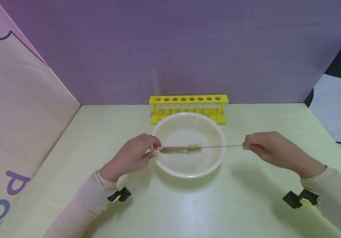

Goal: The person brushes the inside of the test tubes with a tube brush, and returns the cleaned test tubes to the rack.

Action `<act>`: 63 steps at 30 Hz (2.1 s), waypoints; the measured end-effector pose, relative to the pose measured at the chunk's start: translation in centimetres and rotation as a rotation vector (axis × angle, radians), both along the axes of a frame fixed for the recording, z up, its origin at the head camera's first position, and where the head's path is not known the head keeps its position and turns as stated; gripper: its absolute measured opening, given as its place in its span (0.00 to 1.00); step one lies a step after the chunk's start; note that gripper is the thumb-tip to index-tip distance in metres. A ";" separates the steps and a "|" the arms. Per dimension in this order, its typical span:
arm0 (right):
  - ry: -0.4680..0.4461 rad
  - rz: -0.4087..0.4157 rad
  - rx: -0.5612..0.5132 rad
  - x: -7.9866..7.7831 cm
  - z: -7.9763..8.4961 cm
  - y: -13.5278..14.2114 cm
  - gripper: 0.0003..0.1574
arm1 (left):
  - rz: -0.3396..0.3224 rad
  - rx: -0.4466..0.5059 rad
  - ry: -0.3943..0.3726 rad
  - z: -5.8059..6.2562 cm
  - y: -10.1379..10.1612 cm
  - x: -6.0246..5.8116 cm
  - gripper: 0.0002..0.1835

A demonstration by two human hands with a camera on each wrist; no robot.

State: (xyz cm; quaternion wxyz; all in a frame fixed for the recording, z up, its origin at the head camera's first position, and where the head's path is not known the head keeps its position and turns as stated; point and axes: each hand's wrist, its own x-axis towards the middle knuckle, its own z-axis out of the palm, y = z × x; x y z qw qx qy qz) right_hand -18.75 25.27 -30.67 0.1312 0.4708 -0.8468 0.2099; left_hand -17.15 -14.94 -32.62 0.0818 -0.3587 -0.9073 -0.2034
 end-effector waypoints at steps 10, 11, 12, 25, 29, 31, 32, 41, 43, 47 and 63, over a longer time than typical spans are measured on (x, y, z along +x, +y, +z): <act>-0.251 0.039 -0.017 -0.8 1.8 -0.7 0.24 | 0.021 0.038 0.059 0.0 0.6 0.1 0.14; -0.284 0.038 -0.014 -0.9 2.0 -0.8 0.24 | 0.023 0.039 0.066 0.0 0.7 0.1 0.14; -0.318 0.035 -0.012 -0.9 2.1 -0.9 0.23 | 0.024 0.041 0.071 0.0 0.8 0.1 0.14; -0.772 -0.035 0.040 -0.9 3.9 -2.1 0.11 | 0.007 0.073 0.143 0.0 1.1 0.0 0.15; -0.905 -0.055 0.055 -1.0 4.4 -2.6 0.10 | -0.004 0.059 0.188 -0.1 1.3 -0.2 0.15; -0.956 -0.054 0.055 -0.9 4.6 -2.7 0.10 | -0.008 0.054 0.210 -0.1 1.5 -0.3 0.15; -0.976 -0.054 0.054 -0.9 4.6 -2.8 0.10 | -0.011 0.055 0.220 -0.1 1.5 -0.3 0.15; -1.076 -0.100 0.032 -0.9 4.9 -3.6 0.08 | -0.001 0.048 0.240 0.1 2.5 -0.4 0.13; -1.082 -0.090 0.031 -0.9 4.9 -3.7 0.09 | 0.005 0.034 0.240 0.2 2.8 -0.4 0.13; -1.087 -0.076 0.030 -0.9 5.0 -3.9 0.09 | 0.010 0.018 0.252 0.2 3.4 -0.5 0.13; -1.099 -0.079 0.027 -1.2 5.0 -4.9 0.08 | -0.012 0.025 0.312 0.2 4.9 -0.3 0.13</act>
